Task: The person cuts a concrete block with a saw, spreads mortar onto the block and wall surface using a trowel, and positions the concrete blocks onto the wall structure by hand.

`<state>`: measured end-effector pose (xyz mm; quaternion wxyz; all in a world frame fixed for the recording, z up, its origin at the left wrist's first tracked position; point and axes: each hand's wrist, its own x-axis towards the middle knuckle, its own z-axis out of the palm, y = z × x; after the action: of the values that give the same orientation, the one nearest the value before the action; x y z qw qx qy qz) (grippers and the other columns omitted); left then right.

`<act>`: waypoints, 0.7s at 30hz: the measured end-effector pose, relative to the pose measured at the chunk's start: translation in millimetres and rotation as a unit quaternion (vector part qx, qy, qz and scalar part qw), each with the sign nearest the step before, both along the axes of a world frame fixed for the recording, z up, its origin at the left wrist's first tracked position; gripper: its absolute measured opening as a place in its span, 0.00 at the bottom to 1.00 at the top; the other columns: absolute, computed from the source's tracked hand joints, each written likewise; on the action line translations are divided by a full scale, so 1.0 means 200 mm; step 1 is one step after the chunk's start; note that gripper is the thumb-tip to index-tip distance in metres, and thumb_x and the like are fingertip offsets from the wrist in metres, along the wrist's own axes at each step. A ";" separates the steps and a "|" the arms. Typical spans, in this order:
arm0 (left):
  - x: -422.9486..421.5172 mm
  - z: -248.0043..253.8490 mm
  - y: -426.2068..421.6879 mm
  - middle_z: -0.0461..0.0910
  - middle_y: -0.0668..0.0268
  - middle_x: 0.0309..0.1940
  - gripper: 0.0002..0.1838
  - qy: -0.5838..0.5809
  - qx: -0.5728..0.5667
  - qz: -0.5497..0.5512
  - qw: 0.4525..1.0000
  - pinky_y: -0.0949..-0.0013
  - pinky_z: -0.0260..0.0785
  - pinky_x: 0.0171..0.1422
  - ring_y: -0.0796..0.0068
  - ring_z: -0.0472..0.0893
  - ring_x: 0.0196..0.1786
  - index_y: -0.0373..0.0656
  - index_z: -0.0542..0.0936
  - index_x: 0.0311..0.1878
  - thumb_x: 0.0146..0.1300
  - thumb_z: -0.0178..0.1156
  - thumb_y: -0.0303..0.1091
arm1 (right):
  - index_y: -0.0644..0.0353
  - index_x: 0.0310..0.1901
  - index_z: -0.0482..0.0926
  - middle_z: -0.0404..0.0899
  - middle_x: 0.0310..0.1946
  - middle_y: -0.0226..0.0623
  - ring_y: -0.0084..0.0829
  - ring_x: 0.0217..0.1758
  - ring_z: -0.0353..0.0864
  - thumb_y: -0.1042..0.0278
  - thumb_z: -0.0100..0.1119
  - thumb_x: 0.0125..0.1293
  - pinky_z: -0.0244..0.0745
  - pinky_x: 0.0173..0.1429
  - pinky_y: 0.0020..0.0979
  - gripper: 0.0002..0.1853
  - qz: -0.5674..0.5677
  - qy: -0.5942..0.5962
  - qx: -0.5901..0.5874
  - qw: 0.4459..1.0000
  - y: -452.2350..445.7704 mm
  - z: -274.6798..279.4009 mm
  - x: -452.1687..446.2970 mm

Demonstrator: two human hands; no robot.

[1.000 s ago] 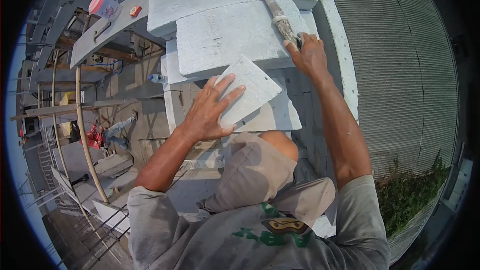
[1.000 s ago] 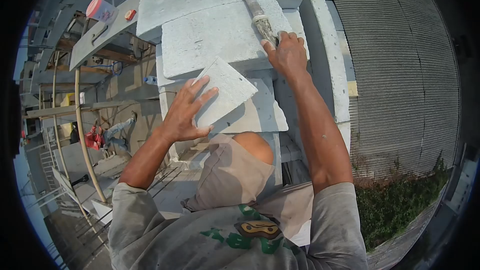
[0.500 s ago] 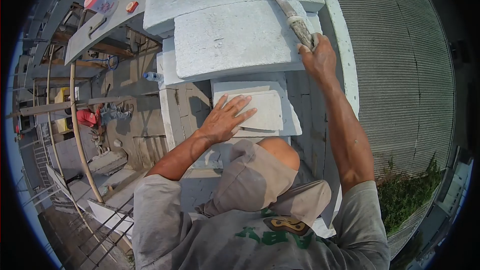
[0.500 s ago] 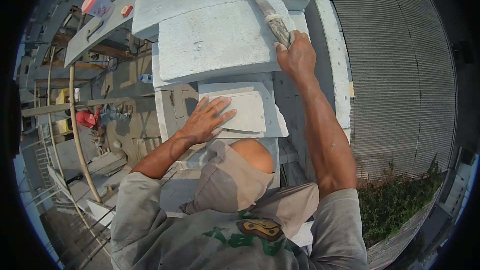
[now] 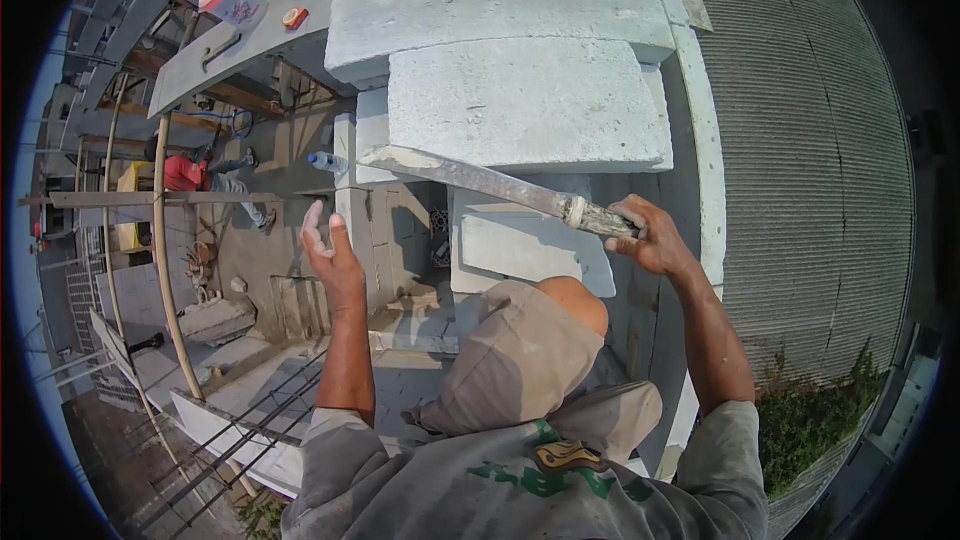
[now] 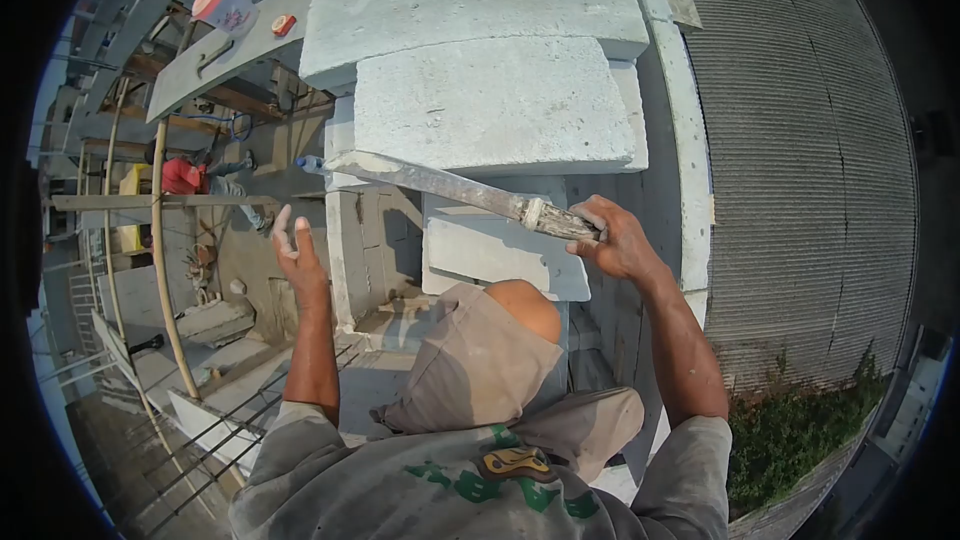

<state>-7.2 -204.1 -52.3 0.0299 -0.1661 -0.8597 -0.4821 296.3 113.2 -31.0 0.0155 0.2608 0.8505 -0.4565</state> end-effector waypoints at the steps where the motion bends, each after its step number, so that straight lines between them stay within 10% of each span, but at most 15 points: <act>1: -0.04 0.01 0.00 0.70 0.51 0.61 0.24 0.007 0.001 0.006 1.000 0.58 0.58 0.70 0.55 0.68 0.66 0.33 0.72 0.62 0.71 0.56 0.42 | 0.63 0.47 0.80 0.76 0.37 0.40 0.41 0.43 0.77 0.67 0.75 0.48 0.72 0.50 0.38 0.24 -0.002 -0.022 -0.037 0.999 0.01 0.04 -0.03; 16: -0.02 -0.24 -0.05 0.72 0.54 0.60 0.27 -0.134 -0.035 0.044 0.989 0.64 0.64 0.64 0.66 0.73 0.59 0.33 0.71 0.64 0.73 0.54 0.46 | 0.62 0.46 0.84 0.85 0.35 0.38 0.29 0.43 0.78 0.64 0.72 0.53 0.71 0.52 0.33 0.18 -0.061 -0.179 -0.175 0.966 0.33 -0.36 -0.10; 21: -0.04 -0.33 -0.14 0.74 0.55 0.58 0.26 -0.153 -0.012 0.037 0.987 0.65 0.65 0.62 0.66 0.73 0.57 0.32 0.72 0.63 0.73 0.55 0.45 | 0.65 0.49 0.84 0.86 0.40 0.45 0.37 0.49 0.82 0.62 0.70 0.58 0.72 0.58 0.37 0.19 -0.205 -0.166 0.093 0.960 0.19 -0.60 -0.12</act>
<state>-15.3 -232.2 -117.9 -0.0862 -0.0587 -0.8654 -0.4900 271.5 151.7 -151.9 0.0385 0.5024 0.8027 -0.3190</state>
